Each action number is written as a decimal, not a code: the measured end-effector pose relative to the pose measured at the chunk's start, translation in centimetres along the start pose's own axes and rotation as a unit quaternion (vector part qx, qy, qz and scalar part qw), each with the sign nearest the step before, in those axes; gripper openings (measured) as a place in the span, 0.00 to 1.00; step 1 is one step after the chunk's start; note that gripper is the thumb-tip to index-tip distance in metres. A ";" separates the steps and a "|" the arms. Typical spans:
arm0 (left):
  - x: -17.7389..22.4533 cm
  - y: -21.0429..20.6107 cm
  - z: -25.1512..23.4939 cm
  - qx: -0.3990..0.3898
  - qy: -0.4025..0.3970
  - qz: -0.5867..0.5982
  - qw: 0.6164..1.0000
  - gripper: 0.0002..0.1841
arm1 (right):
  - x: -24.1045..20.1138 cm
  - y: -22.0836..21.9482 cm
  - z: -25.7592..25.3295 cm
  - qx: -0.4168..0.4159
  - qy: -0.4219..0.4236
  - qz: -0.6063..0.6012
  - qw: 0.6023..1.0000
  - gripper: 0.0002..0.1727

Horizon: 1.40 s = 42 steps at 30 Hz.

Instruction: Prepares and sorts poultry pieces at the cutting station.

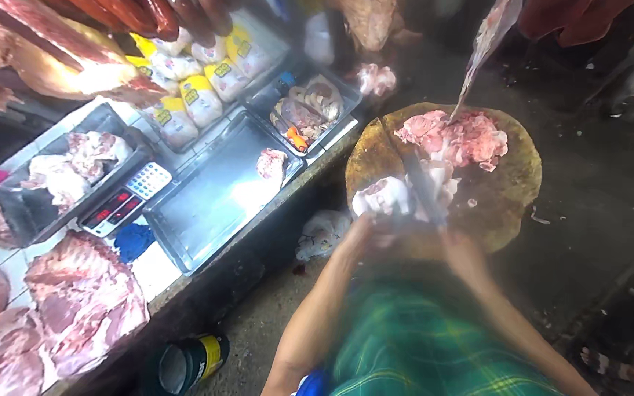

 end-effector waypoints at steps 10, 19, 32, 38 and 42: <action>5.2 5.8 -5.4 0.180 -0.127 -0.363 0.905 0.31 | -2.8 -3.3 -1.7 -0.052 0.125 -0.025 0.990 0.39; 7.6 7.8 -7.6 0.097 -0.071 -0.350 0.929 0.27 | -10.5 0.5 4.5 0.217 0.192 -0.025 0.957 0.31; 5.9 9.8 -7.6 0.032 -0.044 -0.317 0.947 0.28 | -6.4 -8.4 -0.2 -0.067 0.004 0.078 0.995 0.42; 3.5 9.7 -5.7 0.068 -0.073 -0.316 0.943 0.32 | -8.9 -3.5 3.5 0.056 0.072 0.012 0.996 0.36; 4.0 9.0 -5.9 0.091 -0.060 -0.303 0.947 0.32 | -11.4 -1.3 4.1 0.296 0.230 -0.087 0.923 0.30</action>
Point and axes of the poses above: each hand's wrist, its own z-axis away from the middle knuckle, its own y-axis out of the back of the hand, x = y × z, the point moved 5 cm from there along -z, towards the middle knuckle, and after that the axes turned 9 degrees about z, right-handed, at the moved point
